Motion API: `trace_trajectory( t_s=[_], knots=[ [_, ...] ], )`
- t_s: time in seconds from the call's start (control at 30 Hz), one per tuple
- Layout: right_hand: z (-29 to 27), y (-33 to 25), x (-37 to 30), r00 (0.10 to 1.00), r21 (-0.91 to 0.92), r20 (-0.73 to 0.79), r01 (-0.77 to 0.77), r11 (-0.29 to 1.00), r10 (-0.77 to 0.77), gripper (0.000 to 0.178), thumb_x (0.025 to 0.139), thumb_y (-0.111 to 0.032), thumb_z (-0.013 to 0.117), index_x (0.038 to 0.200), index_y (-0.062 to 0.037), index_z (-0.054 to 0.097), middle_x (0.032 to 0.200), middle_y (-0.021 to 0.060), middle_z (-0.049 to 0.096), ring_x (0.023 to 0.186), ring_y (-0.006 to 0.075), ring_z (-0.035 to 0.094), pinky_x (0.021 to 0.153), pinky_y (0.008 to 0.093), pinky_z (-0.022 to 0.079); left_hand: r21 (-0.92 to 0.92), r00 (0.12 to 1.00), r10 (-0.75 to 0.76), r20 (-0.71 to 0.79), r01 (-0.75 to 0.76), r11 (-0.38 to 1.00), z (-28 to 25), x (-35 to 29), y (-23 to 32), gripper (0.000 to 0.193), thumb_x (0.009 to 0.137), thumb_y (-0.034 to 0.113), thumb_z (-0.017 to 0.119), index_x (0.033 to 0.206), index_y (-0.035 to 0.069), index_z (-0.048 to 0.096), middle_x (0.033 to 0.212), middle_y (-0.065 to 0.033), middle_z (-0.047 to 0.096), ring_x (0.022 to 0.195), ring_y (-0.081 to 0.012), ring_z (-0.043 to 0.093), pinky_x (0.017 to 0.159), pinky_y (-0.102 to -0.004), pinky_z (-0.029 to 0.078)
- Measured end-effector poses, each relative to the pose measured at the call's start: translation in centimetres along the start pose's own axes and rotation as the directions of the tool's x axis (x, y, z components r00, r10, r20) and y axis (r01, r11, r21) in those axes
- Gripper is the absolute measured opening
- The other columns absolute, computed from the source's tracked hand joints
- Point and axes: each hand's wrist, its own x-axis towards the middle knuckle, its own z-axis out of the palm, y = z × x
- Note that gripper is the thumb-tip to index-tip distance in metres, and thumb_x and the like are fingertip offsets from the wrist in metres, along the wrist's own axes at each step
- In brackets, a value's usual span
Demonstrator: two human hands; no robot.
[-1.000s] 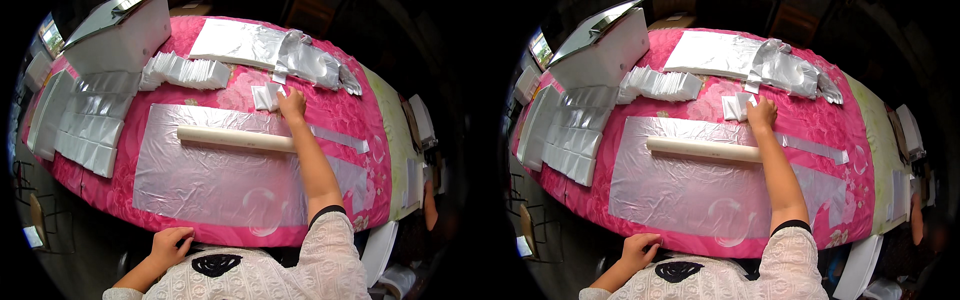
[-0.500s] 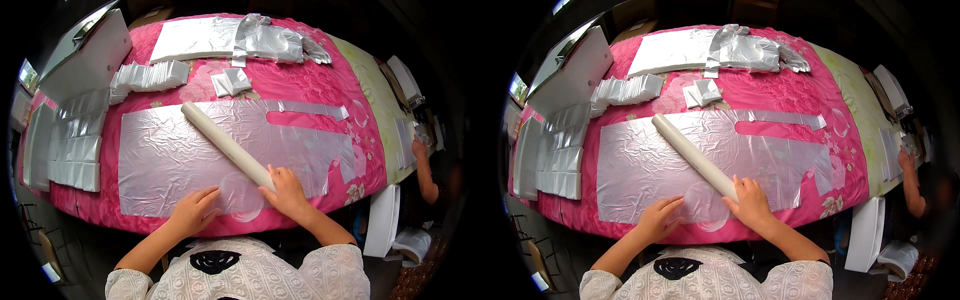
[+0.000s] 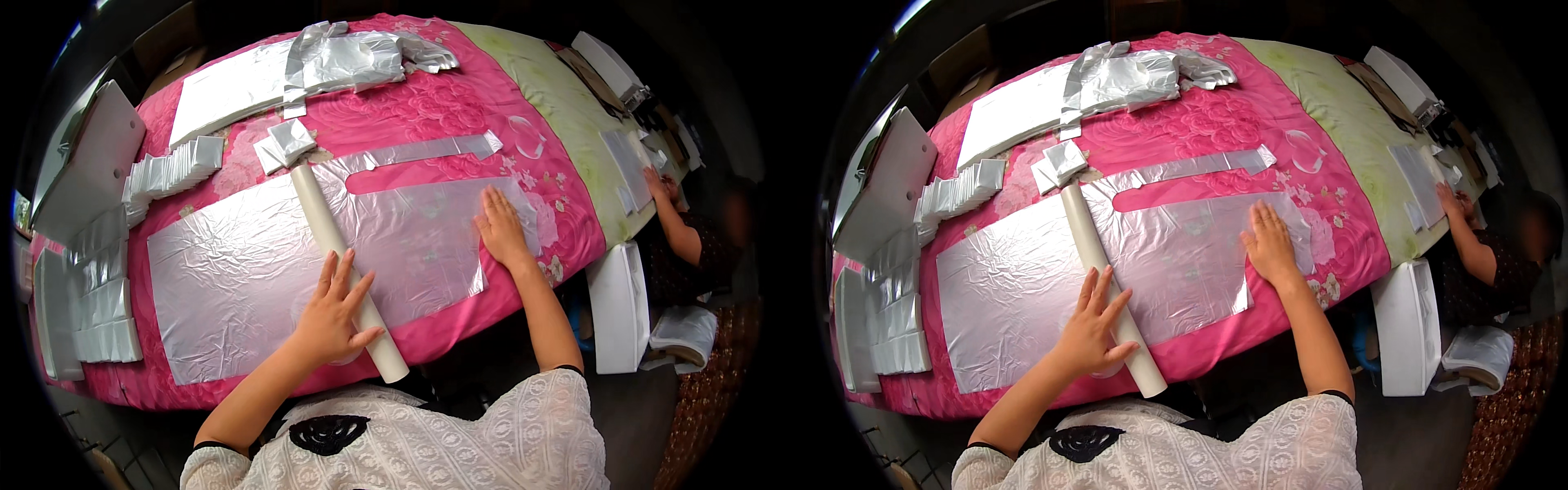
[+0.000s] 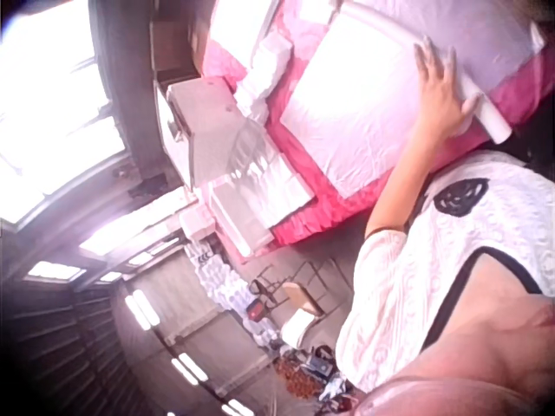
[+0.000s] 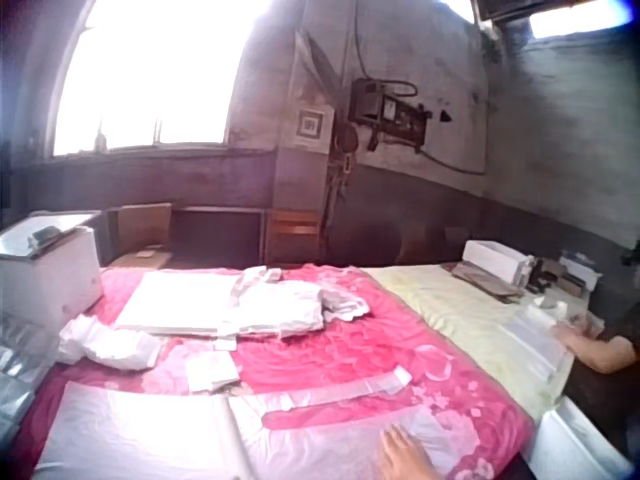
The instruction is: The person wraps small white rectangular items in clear plastic film. They unroll a sheet of film, place an item on it, fold the film over the item, and smooth it out. The wrapped items are stacked on the table. The person repeats this process for multiple items.
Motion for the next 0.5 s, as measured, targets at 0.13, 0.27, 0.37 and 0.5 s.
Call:
trace_trajectory(
  t_s=[0.13, 0.27, 0.37, 0.5],
  knots=[
    [-3.4, 6.3, 1.3, 0.931, -0.302, -0.033, -0.356, 0.884, 0.364, 0.054, 0.089, -0.027, 0.048, 0.133, 0.0018, 0.038, 0.141, 0.0185, 0.036, 0.133, 0.0325, 0.03, 0.11, 0.0439, 0.018, -0.006, 1.0, 0.019, 0.002, -0.019, 1.0, 0.2, 0.3, 0.0, 0.075, 0.072, 0.05, 0.062, 0.131, 0.006, 0.045, 0.148, -0.0252, 0.015, 0.137, -0.0462, 0.006, 0.109, -0.0516, 0.018],
    [-4.0, 6.7, 3.3, 0.833, -0.489, -0.323, -0.553, 0.675, 0.448, 0.044, 0.085, -0.023, 0.052, 0.122, 0.0015, 0.051, 0.125, 0.0176, 0.051, 0.124, 0.0335, 0.039, 0.107, 0.0461, 0.024, -0.004, 1.0, 0.019, 0.007, -0.019, 1.0, 0.1, 0.3, 0.2, 0.075, 0.072, 0.048, 0.063, 0.13, 0.006, 0.045, 0.147, -0.0256, 0.016, 0.137, -0.0468, 0.007, 0.109, -0.0518, 0.019],
    [-4.0, 4.2, 6.2, 0.898, -0.246, -0.33, -0.379, 0.892, 0.291, 0.038, 0.082, -0.02, 0.056, 0.113, 0.0009, 0.057, 0.112, 0.017, 0.058, 0.112, 0.0342, 0.048, 0.1, 0.0445, 0.033, 0.014, 0.999, 0.032, -0.002, -0.032, 0.999, -0.3, 0.3, 0.5, 0.071, 0.073, 0.049, 0.061, 0.127, 0.004, 0.049, 0.146, -0.0255, 0.019, 0.136, -0.0467, 0.01, 0.108, -0.0495, 0.022],
    [-2.0, 0.1, 8.8, 0.893, 0.027, -0.385, -0.242, 0.97, 0.234, 0.033, 0.077, -0.014, 0.062, 0.107, 0.0011, 0.059, 0.109, 0.0179, 0.058, 0.104, 0.0358, 0.052, 0.092, 0.0396, 0.042, 0.013, 1.0, 0.017, 0.015, -0.017, 1.0, -0.5, 0.3, 0.6, 0.071, 0.073, 0.048, 0.062, 0.127, 0.004, 0.05, 0.146, -0.0255, 0.019, 0.136, -0.0465, 0.011, 0.108, -0.0494, 0.022]
  ],
)
